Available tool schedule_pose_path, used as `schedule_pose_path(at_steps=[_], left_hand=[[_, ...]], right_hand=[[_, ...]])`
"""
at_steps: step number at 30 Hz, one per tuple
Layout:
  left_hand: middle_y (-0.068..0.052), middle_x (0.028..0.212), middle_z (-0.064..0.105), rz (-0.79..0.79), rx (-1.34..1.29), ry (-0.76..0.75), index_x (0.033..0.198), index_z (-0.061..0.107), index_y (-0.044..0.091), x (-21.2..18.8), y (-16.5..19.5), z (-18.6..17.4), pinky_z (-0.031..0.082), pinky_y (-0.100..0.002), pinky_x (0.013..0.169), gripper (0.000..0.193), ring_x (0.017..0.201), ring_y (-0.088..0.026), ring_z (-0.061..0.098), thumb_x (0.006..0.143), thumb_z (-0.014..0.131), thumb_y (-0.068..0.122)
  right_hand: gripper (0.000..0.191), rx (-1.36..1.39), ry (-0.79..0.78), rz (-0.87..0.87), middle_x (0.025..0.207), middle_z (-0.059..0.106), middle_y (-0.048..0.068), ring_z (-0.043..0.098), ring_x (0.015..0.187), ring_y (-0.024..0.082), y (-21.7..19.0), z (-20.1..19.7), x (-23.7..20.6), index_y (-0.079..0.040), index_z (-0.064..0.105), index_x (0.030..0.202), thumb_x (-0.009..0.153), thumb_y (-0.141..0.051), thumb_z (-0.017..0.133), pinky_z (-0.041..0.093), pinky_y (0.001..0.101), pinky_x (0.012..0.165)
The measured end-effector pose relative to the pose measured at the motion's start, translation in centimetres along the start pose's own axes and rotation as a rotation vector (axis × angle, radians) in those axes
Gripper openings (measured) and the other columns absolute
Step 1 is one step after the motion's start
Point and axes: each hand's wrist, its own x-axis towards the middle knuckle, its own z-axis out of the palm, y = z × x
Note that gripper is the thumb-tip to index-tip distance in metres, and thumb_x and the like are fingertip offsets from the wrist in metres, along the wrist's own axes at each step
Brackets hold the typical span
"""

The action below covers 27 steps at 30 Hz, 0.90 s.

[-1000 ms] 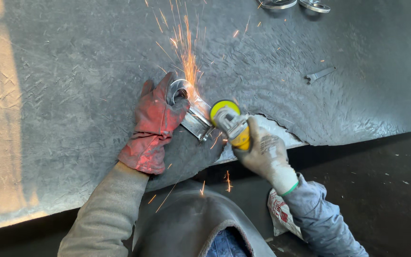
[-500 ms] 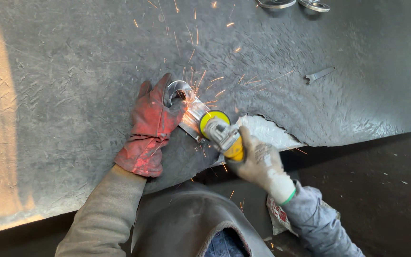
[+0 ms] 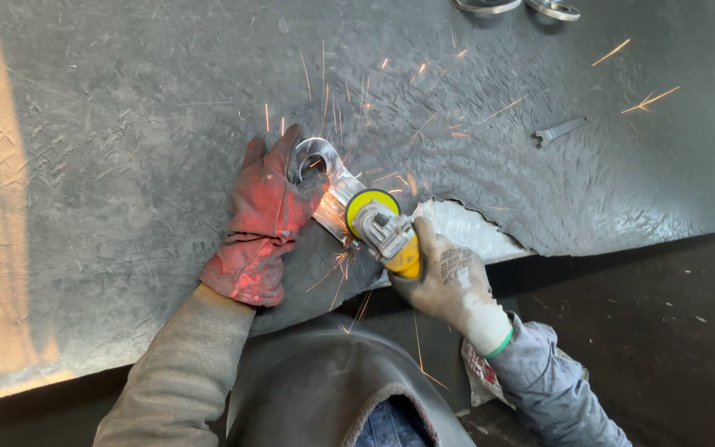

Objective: The person uses an angle grinder to grind and deburr small metal bracket castings on a workbench, producing sparks. They hold each bracket with a gloved hand, grind its edges and surfaces, set finished pieces aside, and pick up the next bracket to continue grinding.

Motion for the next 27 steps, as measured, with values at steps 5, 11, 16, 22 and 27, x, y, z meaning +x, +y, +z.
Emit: schedule_pose_path(at_steps=[5,11,16,22,27], left_hand=[[-0.013,0.115,0.078,-0.051,-0.043,-0.032,0.147,0.050,0.001,0.0,-0.3,0.4,0.037,-0.042,0.122,0.070,0.102,-0.032,0.072,0.092,0.075,0.036],[-0.020,0.112,0.075,-0.005,-0.030,-0.012,0.143,0.052,-0.003,0.2,-0.2,0.1,0.033,-0.045,0.117,0.082,0.097,-0.035,0.072,0.078,0.080,0.038],[-0.013,0.107,0.078,-0.086,-0.099,-0.009,0.145,0.054,0.000,0.2,0.5,-0.1,0.035,-0.045,0.122,0.068,0.097,-0.033,0.073,0.089,0.075,0.033],[-0.017,0.106,0.076,-0.107,-0.092,-0.013,0.141,0.055,0.000,0.6,1.3,-1.1,0.040,-0.044,0.116,0.072,0.096,-0.036,0.071,0.082,0.079,0.033],[-0.013,0.110,0.076,-0.239,-0.502,-0.053,0.139,0.059,0.007,-0.4,2.0,-3.6,0.051,-0.039,0.102,0.069,0.103,-0.029,0.071,0.081,0.078,0.038]], right_hand=[[0.063,-0.046,0.021,0.037,0.094,0.072,0.023,0.069,0.086,0.048,0.3,-0.2,0.6,-0.012,0.049,0.130,0.082,-0.043,0.075,0.054,0.0578,0.073],[0.065,-0.194,-0.002,0.109,0.096,0.071,0.023,0.070,0.086,0.046,1.0,-0.4,1.3,-0.012,0.048,0.129,0.078,-0.041,0.077,0.054,0.0574,0.072],[0.070,0.011,0.055,-0.024,0.095,0.073,0.023,0.070,0.085,0.046,2.0,1.2,-0.5,-0.012,0.048,0.130,0.074,-0.040,0.078,0.056,0.0553,0.070],[0.075,-0.169,0.132,0.029,0.096,0.072,0.025,0.069,0.083,0.047,3.4,1.6,0.2,-0.007,0.042,0.137,0.080,-0.041,0.077,0.053,0.0578,0.069],[0.075,-0.007,-0.033,0.203,0.095,0.076,0.022,0.072,0.091,0.041,3.0,-0.5,-1.1,-0.010,0.044,0.139,0.079,-0.038,0.080,0.054,0.0509,0.076]])
